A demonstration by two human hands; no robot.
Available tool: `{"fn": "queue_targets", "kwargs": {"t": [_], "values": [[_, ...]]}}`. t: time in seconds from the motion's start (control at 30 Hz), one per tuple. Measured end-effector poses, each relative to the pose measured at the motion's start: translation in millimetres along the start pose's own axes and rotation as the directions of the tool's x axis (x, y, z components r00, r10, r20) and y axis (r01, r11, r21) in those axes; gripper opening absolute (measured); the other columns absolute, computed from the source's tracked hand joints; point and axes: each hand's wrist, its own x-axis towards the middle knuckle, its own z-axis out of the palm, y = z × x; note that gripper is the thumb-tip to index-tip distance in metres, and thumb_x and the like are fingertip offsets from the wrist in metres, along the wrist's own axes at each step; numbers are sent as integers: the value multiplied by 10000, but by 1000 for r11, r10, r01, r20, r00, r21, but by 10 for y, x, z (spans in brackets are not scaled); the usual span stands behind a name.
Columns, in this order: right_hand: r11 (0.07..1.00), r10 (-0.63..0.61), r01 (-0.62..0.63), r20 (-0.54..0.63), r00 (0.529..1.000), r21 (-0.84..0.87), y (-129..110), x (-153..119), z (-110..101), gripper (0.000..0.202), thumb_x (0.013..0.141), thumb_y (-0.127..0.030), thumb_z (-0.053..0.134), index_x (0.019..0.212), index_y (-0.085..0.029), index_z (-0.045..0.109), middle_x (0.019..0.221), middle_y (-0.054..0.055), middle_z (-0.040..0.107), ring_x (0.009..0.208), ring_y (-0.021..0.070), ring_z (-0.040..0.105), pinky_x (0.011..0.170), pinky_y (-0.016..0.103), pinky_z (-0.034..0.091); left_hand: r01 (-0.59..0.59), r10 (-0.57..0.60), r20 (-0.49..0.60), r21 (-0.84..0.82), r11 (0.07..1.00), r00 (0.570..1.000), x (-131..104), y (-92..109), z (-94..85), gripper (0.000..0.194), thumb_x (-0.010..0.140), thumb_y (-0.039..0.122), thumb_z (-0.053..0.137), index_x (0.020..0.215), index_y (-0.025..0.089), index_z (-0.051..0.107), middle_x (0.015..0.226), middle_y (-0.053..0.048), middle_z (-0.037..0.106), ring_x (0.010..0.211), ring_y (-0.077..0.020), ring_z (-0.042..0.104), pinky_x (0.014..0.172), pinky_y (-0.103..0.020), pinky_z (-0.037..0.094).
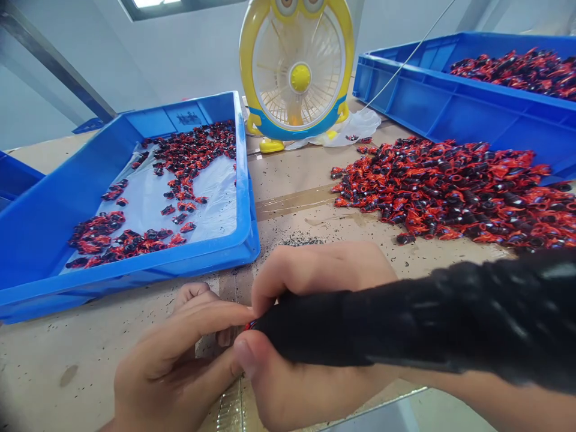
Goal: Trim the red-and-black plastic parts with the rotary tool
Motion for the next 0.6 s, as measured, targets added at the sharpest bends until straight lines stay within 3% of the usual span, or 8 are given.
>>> {"fn": "queue_targets", "kwargs": {"t": [0.1,0.3,0.47,0.6], "values": [[998,18,-13,79,997,-59,19,-22,-79,248,847,-429,819,857,-250,648,640,-30,614,522,128,573,423,241,438,13,-13,-2,-1,1000,1000,-11,-6,-4,63,985,297,794,1042,276,776,695,59,752,581,-120,621,653,-334,440],[995,30,-23,72,997,-101,-20,46,-219,267,824,-461,849,852,-254,683,638,-16,635,558,148,616,423,241,452,4,-4,14,-3,1000,1000,-9,-5,-6,113,986,273,792,1095,283,766,722,69,749,610,-117,618,647,-324,442],[995,5,3,79,997,-101,-49,129,-172,183,850,-351,804,809,-239,666,554,-61,618,393,72,497,335,196,349,21,-21,11,-7,1000,1000,-9,1,-17,118,975,241,795,1084,282,776,705,66,738,596,-124,611,670,-342,441],[995,-13,8,-50,999,-104,-39,85,-70,203,917,-364,681,779,-225,627,493,-88,559,301,21,334,274,180,199,33,-33,38,-21,999,999,-21,2,-22,117,994,260,783,1106,285,758,715,79,717,621,-119,613,684,-338,437]]}}
